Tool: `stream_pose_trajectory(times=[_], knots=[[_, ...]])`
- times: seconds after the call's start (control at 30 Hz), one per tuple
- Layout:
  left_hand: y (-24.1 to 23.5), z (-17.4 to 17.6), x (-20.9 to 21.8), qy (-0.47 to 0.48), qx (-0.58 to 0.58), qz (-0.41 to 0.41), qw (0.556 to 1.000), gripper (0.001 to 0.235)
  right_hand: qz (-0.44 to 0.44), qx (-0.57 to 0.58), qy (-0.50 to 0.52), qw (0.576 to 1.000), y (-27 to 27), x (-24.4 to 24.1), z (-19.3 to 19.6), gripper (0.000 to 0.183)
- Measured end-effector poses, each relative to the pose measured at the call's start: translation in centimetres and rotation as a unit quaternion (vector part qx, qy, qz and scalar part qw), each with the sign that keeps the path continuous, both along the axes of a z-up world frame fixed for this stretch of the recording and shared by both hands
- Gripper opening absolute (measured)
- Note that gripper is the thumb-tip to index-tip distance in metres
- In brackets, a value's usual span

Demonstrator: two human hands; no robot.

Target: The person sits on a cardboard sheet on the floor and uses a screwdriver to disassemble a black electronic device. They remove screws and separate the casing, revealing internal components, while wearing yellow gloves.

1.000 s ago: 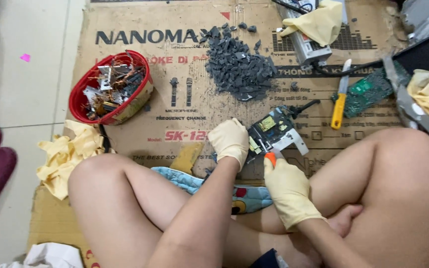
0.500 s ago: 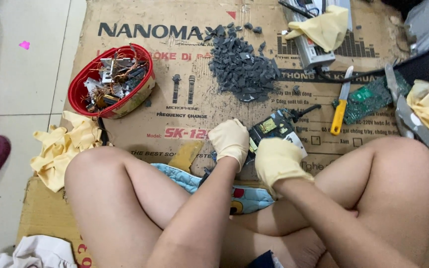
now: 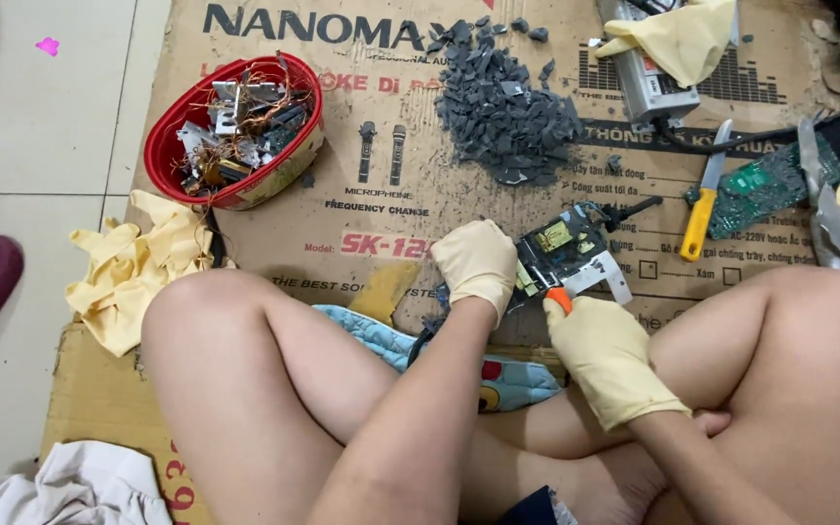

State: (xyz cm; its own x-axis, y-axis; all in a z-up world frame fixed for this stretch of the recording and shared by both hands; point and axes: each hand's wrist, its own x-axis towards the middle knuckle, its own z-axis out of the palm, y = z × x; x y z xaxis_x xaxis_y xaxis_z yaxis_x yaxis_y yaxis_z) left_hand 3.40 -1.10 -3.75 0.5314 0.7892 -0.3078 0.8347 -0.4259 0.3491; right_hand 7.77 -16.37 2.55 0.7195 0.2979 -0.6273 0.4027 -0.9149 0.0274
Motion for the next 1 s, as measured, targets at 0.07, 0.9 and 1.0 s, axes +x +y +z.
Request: stream_pose_trajectory(times=[0.07, 0.9, 1.0], knots=[[0.1, -0.2, 0.1, 0.0, 0.001, 0.0, 1.0, 0.036, 0.021, -0.031, -0.007, 0.999, 2.0, 0.0, 2.3, 0.072], [-0.6, -1.3, -0.2, -0.044, 0.017, 0.017, 0.999, 0.034, 0.002, -0.037, -0.017, 0.999, 4.0, 2.0, 2.0, 0.073], [-0.7, -1.4, -0.2, -0.051, 0.021, 0.016, 0.998, 0.034, -0.002, -0.038, -0.018, 0.999, 1.1, 0.2, 1.5, 0.074]])
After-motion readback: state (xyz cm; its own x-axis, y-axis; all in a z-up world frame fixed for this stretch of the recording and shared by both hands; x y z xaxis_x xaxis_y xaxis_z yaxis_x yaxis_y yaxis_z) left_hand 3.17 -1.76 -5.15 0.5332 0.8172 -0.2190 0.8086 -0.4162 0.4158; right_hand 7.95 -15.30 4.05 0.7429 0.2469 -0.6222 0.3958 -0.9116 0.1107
